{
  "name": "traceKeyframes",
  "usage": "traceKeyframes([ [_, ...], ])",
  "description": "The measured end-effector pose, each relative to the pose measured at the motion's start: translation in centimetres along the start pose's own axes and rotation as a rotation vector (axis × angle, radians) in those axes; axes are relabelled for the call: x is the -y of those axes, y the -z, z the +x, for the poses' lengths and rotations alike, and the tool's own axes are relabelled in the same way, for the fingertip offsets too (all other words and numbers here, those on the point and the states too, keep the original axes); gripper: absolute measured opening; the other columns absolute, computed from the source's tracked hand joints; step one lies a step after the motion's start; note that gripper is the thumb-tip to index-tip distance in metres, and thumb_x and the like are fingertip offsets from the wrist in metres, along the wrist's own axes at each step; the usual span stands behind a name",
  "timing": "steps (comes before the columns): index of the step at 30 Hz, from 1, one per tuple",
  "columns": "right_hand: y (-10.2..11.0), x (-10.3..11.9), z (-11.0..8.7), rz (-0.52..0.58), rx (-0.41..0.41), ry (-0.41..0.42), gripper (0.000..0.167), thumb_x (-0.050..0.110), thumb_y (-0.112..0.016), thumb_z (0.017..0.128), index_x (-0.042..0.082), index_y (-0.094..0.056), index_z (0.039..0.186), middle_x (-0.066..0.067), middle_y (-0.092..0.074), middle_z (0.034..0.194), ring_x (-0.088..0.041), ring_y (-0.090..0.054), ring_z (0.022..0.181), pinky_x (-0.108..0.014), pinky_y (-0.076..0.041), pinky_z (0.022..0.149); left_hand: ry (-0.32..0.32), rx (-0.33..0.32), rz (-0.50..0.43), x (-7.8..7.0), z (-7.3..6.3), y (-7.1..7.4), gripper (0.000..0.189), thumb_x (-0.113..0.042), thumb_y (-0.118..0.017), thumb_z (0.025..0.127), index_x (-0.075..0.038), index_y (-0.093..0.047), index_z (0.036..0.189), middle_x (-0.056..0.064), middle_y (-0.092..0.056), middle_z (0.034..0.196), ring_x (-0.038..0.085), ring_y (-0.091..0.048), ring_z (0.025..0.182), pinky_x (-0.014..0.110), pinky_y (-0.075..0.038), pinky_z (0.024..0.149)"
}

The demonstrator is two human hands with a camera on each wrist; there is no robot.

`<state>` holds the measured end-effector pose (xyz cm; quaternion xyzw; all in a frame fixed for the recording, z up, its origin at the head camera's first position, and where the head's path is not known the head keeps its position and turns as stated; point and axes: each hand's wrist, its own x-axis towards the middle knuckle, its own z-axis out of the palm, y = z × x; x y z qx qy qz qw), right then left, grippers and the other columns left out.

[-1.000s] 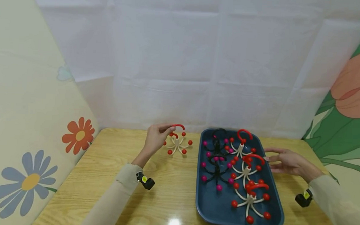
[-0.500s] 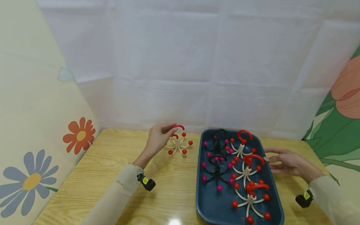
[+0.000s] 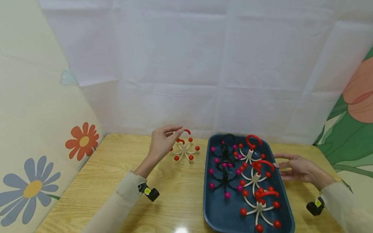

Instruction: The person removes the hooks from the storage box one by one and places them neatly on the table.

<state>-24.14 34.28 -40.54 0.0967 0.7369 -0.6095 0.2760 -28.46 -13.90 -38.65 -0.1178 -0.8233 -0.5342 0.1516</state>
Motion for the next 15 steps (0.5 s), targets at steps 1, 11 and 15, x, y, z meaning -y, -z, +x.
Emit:
traceKeyframes([
  [1, 0.0, 0.0, 0.0, -0.001, 0.0, 0.001, 0.068, 0.012, -0.063, 0.105, 0.007, -0.03, 0.164, -0.003, -0.074, 0.106, -0.019, -0.075, 0.091, -0.038, -0.065, 0.083, -0.019, -0.005, -0.004, -0.3, -0.1, 0.0, 0.028, -0.029, -0.074, 0.101, -0.011, -0.08, 0.121, 0.012, -0.076, 0.129, 0.033, -0.071, 0.123, 0.052, -0.056, 0.106],
  [11, -0.1, 0.2, -0.1, -0.019, 0.006, 0.015, 0.071, 0.012, -0.062, 0.106, 0.004, -0.025, 0.166, -0.003, -0.073, 0.11, -0.021, -0.076, 0.095, -0.04, -0.065, 0.086, -0.18, 0.029, -0.02, -4.0, -2.1, -0.8, 0.02, -0.024, -0.077, 0.098, -0.013, -0.082, 0.114, 0.008, -0.077, 0.12, 0.026, -0.07, 0.118, 0.053, -0.058, 0.103],
  [15, -0.2, 0.2, -0.2, -0.012, 0.013, 0.011, 0.072, 0.011, -0.062, 0.106, 0.004, -0.024, 0.166, -0.004, -0.073, 0.109, -0.021, -0.075, 0.095, -0.04, -0.065, 0.085, -0.207, 0.076, -0.032, -5.6, -3.0, -1.2, 0.019, -0.021, -0.078, 0.097, -0.014, -0.081, 0.114, 0.007, -0.073, 0.122, 0.025, -0.067, 0.118, 0.05, -0.059, 0.102],
])
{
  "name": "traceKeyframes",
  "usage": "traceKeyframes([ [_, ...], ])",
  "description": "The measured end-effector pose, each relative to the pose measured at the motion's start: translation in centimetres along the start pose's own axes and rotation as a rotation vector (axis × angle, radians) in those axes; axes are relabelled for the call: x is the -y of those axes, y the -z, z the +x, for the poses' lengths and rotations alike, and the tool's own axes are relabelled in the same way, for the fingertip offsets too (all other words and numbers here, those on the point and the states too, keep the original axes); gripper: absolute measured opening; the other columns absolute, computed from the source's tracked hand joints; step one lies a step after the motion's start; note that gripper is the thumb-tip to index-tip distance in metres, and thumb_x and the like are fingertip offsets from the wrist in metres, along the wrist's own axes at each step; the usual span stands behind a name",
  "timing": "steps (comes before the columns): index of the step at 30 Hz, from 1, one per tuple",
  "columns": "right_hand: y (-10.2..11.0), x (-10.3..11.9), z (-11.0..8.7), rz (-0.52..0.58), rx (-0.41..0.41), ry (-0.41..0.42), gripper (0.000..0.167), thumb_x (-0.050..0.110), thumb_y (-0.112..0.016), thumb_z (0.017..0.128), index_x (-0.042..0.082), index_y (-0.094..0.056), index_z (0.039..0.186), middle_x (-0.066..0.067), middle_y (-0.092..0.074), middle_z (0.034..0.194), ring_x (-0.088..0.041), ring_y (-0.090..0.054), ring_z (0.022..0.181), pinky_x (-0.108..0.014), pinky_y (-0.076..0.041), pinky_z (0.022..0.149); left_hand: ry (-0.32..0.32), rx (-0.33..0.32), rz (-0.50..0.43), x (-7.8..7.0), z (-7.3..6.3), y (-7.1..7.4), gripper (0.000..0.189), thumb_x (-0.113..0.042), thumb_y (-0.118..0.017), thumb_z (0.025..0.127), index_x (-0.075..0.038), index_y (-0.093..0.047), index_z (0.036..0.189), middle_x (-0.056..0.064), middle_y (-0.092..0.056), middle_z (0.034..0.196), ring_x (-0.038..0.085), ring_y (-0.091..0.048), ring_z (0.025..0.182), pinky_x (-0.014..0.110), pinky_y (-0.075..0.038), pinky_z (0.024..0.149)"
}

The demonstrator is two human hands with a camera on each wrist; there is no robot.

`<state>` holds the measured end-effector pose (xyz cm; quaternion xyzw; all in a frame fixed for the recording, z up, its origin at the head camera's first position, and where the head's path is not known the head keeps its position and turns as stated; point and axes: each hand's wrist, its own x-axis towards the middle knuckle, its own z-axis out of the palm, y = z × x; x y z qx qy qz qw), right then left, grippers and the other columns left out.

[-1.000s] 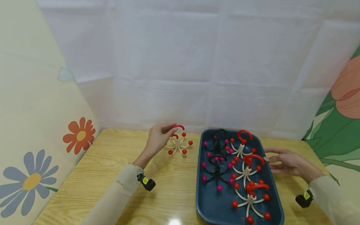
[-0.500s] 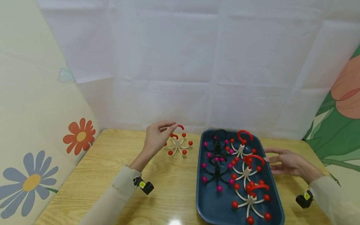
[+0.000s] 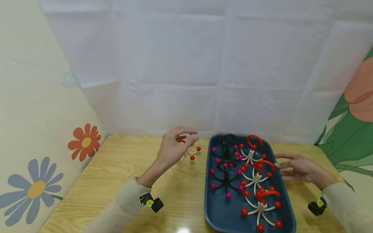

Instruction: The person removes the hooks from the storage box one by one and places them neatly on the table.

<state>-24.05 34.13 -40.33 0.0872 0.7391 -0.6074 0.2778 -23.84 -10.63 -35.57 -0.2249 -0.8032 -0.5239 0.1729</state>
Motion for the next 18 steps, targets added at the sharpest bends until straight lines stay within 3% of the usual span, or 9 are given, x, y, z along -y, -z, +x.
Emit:
traceKeyframes([
  [7, 0.0, 0.1, -0.4, 0.007, 0.025, 0.0, 0.079, 0.006, -0.066, 0.102, 0.004, -0.02, 0.167, -0.005, -0.073, 0.112, -0.021, -0.076, 0.098, -0.04, -0.065, 0.086, -0.057, 0.083, -0.081, -2.1, -1.0, -1.9, 0.017, -0.017, -0.079, 0.096, -0.013, -0.08, 0.113, 0.005, -0.073, 0.12, 0.023, -0.066, 0.12, 0.051, -0.059, 0.1],
  [11, 0.2, 0.1, -0.5, -0.01, 0.037, 0.01, 0.08, 0.006, -0.064, 0.102, 0.003, -0.018, 0.167, -0.002, -0.072, 0.112, -0.018, -0.076, 0.1, -0.04, -0.065, 0.088, -0.089, 0.171, -0.125, -3.1, -1.8, -3.5, 0.016, -0.018, -0.079, 0.096, -0.013, -0.08, 0.112, 0.003, -0.071, 0.121, 0.02, -0.065, 0.12, 0.049, -0.06, 0.098],
  [18, 0.2, 0.0, -0.3, -0.054, 0.026, 0.025, 0.076, 0.007, -0.062, 0.104, 0.003, -0.019, 0.167, 0.001, -0.072, 0.116, -0.014, -0.076, 0.102, -0.041, -0.064, 0.092, -0.061, 0.34, -0.171, -4.6, -3.3, -6.2, 0.019, -0.02, -0.076, 0.099, -0.014, -0.078, 0.116, 0.004, -0.067, 0.126, 0.021, -0.065, 0.121, 0.04, -0.062, 0.096],
])
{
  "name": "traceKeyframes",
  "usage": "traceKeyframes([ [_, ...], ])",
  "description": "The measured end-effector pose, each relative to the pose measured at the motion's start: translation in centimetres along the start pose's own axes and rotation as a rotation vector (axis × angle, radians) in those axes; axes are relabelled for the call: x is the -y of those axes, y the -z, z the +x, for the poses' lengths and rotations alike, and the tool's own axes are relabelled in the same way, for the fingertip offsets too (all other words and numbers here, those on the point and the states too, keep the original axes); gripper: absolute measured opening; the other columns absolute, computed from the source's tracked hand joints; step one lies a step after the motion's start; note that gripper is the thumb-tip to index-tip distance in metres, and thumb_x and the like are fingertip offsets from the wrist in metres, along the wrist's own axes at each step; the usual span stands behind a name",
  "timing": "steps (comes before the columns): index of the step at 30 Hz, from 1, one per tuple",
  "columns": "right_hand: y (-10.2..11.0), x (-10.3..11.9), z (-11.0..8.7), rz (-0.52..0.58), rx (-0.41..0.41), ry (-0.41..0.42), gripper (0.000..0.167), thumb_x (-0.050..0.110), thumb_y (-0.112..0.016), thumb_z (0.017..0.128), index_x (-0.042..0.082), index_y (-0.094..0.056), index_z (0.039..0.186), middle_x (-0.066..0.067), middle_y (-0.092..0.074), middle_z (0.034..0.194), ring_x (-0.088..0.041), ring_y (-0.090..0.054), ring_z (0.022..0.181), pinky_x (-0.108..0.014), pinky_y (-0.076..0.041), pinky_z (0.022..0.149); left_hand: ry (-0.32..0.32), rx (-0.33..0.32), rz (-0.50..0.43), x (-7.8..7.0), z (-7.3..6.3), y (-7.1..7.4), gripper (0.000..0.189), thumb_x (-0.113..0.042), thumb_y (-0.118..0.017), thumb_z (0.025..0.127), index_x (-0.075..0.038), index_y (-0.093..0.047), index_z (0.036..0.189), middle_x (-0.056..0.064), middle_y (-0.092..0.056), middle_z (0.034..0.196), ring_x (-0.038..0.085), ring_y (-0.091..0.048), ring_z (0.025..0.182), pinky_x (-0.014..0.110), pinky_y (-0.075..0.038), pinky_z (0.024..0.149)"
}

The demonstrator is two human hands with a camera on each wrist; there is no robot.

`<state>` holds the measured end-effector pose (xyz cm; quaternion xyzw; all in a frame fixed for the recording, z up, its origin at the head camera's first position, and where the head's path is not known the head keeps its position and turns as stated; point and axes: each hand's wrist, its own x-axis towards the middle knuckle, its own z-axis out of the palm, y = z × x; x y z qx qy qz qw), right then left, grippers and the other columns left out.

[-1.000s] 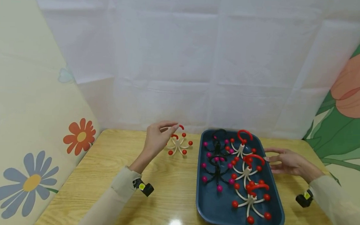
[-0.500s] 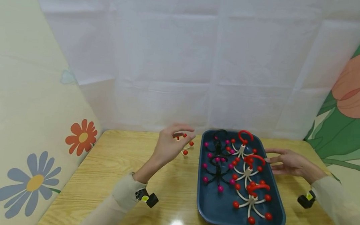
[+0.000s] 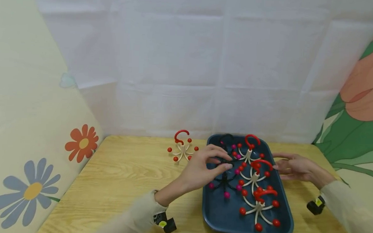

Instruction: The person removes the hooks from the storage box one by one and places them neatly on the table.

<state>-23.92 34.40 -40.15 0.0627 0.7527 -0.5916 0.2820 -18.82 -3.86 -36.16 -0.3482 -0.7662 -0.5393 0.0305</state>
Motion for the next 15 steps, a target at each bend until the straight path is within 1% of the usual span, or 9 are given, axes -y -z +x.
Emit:
traceKeyframes([
  [4, -0.1, -0.1, 0.1, 0.0, 0.002, 0.002, 0.076, 0.007, -0.062, 0.104, 0.003, -0.02, 0.167, 0.001, -0.072, 0.115, -0.015, -0.076, 0.101, -0.041, -0.064, 0.091, 0.011, 0.046, -0.035, -0.2, 0.2, -1.3, 0.018, -0.021, -0.076, 0.099, -0.015, -0.078, 0.115, 0.002, -0.069, 0.123, 0.019, -0.066, 0.117, 0.03, -0.061, 0.094],
  [7, -0.1, 0.0, 0.1, 0.011, 0.0, 0.0, 0.076, 0.006, -0.062, 0.103, 0.003, -0.021, 0.167, 0.001, -0.072, 0.113, -0.016, -0.077, 0.1, -0.041, -0.064, 0.09, 0.015, 0.069, -0.061, -0.4, 0.5, -2.1, 0.018, -0.021, -0.076, 0.099, -0.015, -0.078, 0.116, 0.001, -0.071, 0.119, 0.015, -0.068, 0.114, 0.027, -0.061, 0.093],
  [11, -0.1, 0.0, 0.1, 0.016, 0.0, -0.001, 0.077, 0.005, -0.062, 0.103, 0.003, -0.02, 0.167, 0.002, -0.072, 0.112, -0.015, -0.077, 0.1, -0.041, -0.064, 0.089, 0.024, 0.114, -0.09, -0.8, 0.9, -2.8, 0.02, -0.021, -0.075, 0.1, -0.015, -0.077, 0.119, 0.004, -0.072, 0.119, 0.009, -0.07, 0.108, 0.025, -0.06, 0.092],
  [15, 0.0, 0.0, 0.1, 0.016, 0.002, -0.003, 0.078, 0.006, -0.063, 0.103, 0.003, -0.019, 0.167, 0.003, -0.072, 0.112, -0.015, -0.077, 0.1, -0.041, -0.064, 0.09, 0.05, 0.163, -0.08, -1.1, 1.2, -3.5, 0.023, -0.023, -0.074, 0.1, -0.017, -0.077, 0.122, 0.004, -0.075, 0.119, 0.005, -0.071, 0.107, 0.021, -0.059, 0.09],
])
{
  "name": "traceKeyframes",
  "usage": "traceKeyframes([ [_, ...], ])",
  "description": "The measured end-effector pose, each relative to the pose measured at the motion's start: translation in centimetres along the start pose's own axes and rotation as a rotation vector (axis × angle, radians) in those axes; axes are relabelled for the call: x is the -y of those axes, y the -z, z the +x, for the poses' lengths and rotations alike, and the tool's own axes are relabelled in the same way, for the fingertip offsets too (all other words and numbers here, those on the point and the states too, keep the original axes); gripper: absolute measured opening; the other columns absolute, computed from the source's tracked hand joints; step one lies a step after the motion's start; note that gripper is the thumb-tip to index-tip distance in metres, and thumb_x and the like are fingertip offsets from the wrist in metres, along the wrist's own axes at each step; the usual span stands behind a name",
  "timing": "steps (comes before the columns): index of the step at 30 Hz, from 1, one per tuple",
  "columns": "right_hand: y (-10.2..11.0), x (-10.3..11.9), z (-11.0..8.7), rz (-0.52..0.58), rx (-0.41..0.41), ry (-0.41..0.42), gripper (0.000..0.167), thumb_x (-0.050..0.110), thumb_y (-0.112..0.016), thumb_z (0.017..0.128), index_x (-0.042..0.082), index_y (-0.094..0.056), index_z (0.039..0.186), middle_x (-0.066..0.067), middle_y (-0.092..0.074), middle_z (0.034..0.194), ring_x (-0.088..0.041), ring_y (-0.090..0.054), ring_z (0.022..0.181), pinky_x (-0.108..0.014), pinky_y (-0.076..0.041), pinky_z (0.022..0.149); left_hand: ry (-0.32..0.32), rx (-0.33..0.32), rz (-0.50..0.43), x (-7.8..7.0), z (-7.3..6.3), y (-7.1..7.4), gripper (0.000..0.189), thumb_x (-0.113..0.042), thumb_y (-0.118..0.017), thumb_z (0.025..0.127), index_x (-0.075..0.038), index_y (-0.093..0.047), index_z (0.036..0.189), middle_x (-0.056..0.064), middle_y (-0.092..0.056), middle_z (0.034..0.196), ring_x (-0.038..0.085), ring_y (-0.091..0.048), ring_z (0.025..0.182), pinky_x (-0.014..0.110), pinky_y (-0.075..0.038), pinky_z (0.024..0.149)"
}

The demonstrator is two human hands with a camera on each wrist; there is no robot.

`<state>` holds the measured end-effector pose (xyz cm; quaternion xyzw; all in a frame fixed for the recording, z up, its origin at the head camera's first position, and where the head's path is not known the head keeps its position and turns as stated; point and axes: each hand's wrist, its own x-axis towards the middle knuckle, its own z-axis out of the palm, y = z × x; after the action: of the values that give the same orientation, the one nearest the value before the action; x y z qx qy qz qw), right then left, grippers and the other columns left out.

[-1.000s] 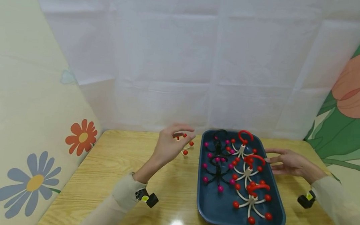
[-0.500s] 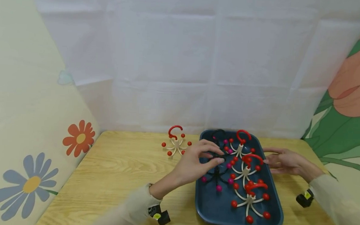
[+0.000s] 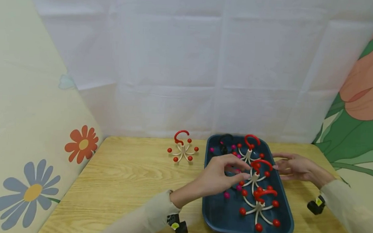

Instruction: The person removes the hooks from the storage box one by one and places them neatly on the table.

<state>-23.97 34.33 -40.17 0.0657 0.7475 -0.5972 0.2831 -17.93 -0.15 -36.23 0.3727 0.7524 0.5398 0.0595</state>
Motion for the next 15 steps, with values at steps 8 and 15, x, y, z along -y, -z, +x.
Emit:
traceKeyframes([
  [8, 0.2, -0.1, 0.0, -0.012, 0.018, -0.002, 0.075, 0.006, -0.059, 0.105, 0.004, -0.017, 0.168, 0.002, -0.072, 0.112, -0.014, -0.076, 0.101, -0.04, -0.064, 0.089, 0.04, 0.11, -0.003, 0.2, 0.6, -1.3, 0.037, -0.026, -0.074, 0.1, -0.016, -0.072, 0.136, 0.005, -0.075, 0.133, -0.002, -0.072, 0.108, 0.018, -0.059, 0.088],
  [15, 0.3, -0.2, -0.1, -0.021, 0.035, 0.001, 0.078, 0.008, -0.06, 0.105, 0.005, -0.016, 0.168, 0.001, -0.071, 0.114, -0.014, -0.075, 0.104, -0.04, -0.063, 0.091, 0.083, 0.214, 0.027, 0.6, 0.9, -2.4, 0.044, -0.033, -0.073, 0.101, -0.016, -0.068, 0.142, 0.0, -0.073, 0.138, -0.003, -0.07, 0.118, 0.014, -0.054, 0.096],
])
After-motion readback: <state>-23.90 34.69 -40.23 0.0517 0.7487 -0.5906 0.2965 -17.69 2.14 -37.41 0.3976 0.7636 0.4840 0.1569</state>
